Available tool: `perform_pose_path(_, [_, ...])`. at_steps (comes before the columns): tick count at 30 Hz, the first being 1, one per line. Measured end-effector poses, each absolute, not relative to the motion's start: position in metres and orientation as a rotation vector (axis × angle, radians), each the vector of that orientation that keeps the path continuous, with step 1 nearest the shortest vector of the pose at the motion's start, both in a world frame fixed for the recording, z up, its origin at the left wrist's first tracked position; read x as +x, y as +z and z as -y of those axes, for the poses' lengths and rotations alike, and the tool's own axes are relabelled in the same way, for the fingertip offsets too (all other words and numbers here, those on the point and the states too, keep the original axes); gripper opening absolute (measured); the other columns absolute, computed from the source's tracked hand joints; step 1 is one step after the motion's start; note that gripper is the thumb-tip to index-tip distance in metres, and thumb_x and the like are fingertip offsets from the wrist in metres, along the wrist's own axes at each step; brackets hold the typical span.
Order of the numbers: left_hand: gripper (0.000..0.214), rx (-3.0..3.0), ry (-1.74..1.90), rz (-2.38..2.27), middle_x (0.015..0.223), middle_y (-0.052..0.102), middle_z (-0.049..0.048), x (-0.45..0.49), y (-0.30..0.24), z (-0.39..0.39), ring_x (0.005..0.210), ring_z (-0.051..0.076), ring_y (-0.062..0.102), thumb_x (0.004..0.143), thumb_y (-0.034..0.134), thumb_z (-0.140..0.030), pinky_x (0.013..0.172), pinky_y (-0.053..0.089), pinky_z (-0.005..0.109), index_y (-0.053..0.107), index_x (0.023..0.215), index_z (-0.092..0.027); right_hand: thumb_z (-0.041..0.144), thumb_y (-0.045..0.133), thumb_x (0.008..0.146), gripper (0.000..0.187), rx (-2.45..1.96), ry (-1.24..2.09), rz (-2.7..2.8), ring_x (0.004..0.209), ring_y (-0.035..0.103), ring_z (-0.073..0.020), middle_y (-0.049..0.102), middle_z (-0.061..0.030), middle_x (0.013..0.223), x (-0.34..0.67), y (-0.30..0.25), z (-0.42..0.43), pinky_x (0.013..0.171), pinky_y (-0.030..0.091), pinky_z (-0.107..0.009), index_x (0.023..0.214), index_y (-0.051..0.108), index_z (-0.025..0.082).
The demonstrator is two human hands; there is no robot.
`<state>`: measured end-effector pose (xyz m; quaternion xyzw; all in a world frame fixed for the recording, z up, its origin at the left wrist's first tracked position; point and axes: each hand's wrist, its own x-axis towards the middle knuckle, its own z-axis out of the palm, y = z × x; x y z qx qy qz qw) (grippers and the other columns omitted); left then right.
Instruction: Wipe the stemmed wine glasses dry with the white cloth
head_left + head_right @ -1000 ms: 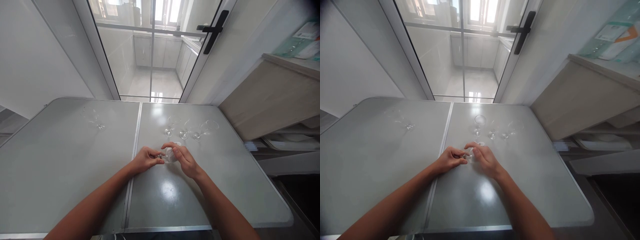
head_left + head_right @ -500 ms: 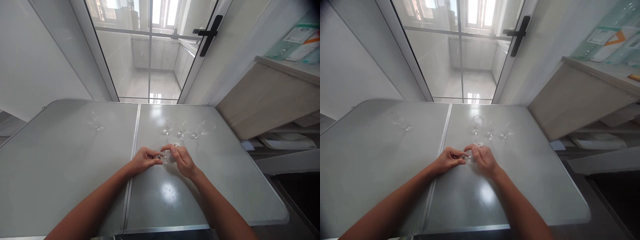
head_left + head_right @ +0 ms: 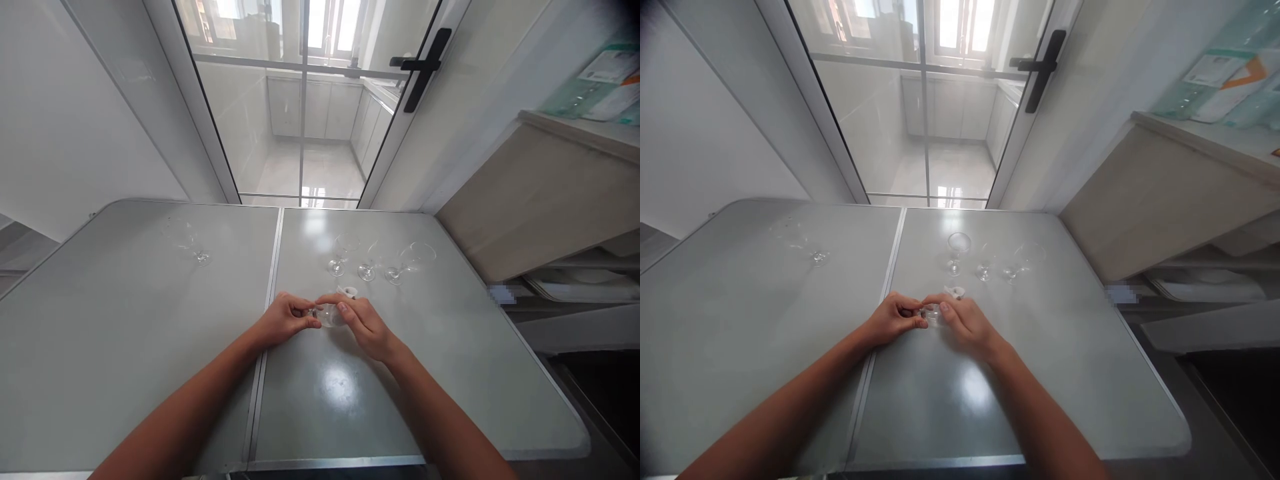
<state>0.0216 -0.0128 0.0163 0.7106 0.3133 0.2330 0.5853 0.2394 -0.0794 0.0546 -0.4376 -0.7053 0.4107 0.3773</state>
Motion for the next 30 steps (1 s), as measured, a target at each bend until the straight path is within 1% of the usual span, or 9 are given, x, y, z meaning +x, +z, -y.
perform_pose_path(5, [0.042, 1.732, 0.644, -0.698, 0.06, 0.029, -0.0053, 0.021, 0.013, 0.012, 0.06, 0.008, 0.025, 0.084, 0.077, -0.044, 0.055, 0.02, 0.025, 0.062, 0.061, -0.012, 0.043, 0.03, 0.11, 0.047, -1.067, 1.127, 1.904, 0.099, 0.064, -0.0209, 0.07, -0.0053, 0.116, 0.242, 0.061, 0.078, 0.091, 0.048, -0.036, 0.149, 0.051, 0.028])
perform_pose_path(10, [0.032, 1.647, 0.713, -0.796, 0.059, 0.034, -0.0048, 0.021, 0.015, 0.013, 0.059, 0.009, 0.027, 0.083, 0.077, -0.045, 0.055, 0.022, 0.024, 0.074, 0.079, -0.013, 0.035, 0.04, 0.108, 0.042, -1.191, 0.924, 1.806, 0.08, 0.063, -0.0172, 0.071, -0.0024, 0.099, 0.243, 0.055, 0.08, 0.077, 0.05, -0.032, 0.148, 0.051, 0.027])
perform_pose_path(14, [0.032, 1.587, 0.816, -0.892, 0.057, 0.034, -0.0055, 0.022, 0.013, 0.012, 0.056, 0.009, 0.031, 0.082, 0.078, -0.046, 0.056, 0.028, 0.025, 0.078, 0.087, -0.014, 0.027, 0.05, 0.104, 0.031, -1.261, 0.474, 1.51, 0.076, 0.065, -0.0168, 0.072, -0.0052, 0.111, 0.247, 0.048, 0.086, 0.068, 0.051, -0.03, 0.131, 0.063, 0.027])
perform_pose_path(17, [0.032, 1.696, 0.877, -0.955, 0.055, 0.034, -0.0058, 0.021, 0.01, 0.011, 0.054, 0.009, 0.034, 0.088, 0.072, -0.045, 0.057, 0.031, 0.025, 0.077, 0.083, -0.015, 0.023, 0.051, 0.101, 0.037, -1.142, 0.154, 1.671, 0.099, 0.069, -0.025, 0.073, -0.0079, 0.115, 0.249, 0.051, 0.088, 0.093, 0.051, -0.043, 0.136, 0.061, 0.029])
perform_pose_path(19, [0.026, 1.887, 0.898, -0.913, 0.057, 0.041, -0.0052, 0.019, 0.008, 0.012, 0.055, 0.009, 0.038, 0.09, 0.071, -0.042, 0.057, 0.033, 0.024, 0.076, 0.087, -0.016, 0.023, 0.053, 0.099, 0.04, -1.049, 0.091, 2.024, 0.107, 0.068, -0.029, 0.074, -0.0072, 0.114, 0.248, 0.055, 0.086, 0.109, 0.038, -0.057, 0.137, 0.061, 0.031])
perform_pose_path(21, [0.019, 2.144, 0.942, -0.755, 0.059, 0.049, -0.0042, 0.017, 0.005, 0.013, 0.055, 0.01, 0.042, 0.089, 0.073, -0.037, 0.057, 0.033, 0.024, 0.075, 0.089, -0.018, 0.025, 0.053, 0.099, 0.04, -1.054, 0.206, 2.242, 0.111, 0.066, -0.0307, 0.074, -0.0079, 0.118, 0.247, 0.058, 0.082, 0.111, 0.031, -0.061, 0.138, 0.062, 0.03])
perform_pose_path(23, [0.015, 2.337, 1.009, -0.573, 0.059, 0.054, -0.0034, 0.016, 0.001, 0.015, 0.053, 0.01, 0.043, 0.089, 0.073, -0.033, 0.057, 0.034, 0.025, 0.072, 0.084, -0.019, 0.03, 0.048, 0.102, 0.038, -1.078, 0.517, 2.183, 0.107, 0.067, -0.0283, 0.074, -0.0089, 0.118, 0.246, 0.06, 0.078, 0.106, 0.039, -0.053, 0.137, 0.063, 0.026])
perform_pose_path(26, [0.013, 2.354, 1.099, -0.52, 0.058, 0.058, -0.0031, 0.016, 0.0, 0.018, 0.05, 0.01, 0.044, 0.087, 0.075, -0.031, 0.057, 0.037, 0.026, 0.071, 0.084, -0.019, 0.041, 0.038, 0.106, 0.042, -1.006, 1.069, 1.743, 0.103, 0.068, -0.0258, 0.074, -0.008, 0.115, 0.243, 0.058, 0.075, 0.095, 0.049, -0.041, 0.129, 0.067, 0.023])
perform_pose_path(30, [0.021, 1.933, 1.101, -0.855, 0.063, 0.062, -0.0009, 0.019, 0.007, 0.018, 0.056, 0.01, 0.049, 0.087, 0.075, -0.037, 0.057, 0.039, 0.023, 0.071, 0.081, -0.017, 0.049, 0.024, 0.106, 0.058, -0.917, 1.403, 1.144, 0.119, 0.065, -0.0295, 0.069, -0.0095, 0.131, 0.225, 0.048, 0.074, 0.1, 0.052, -0.045, 0.139, 0.061, 0.021])
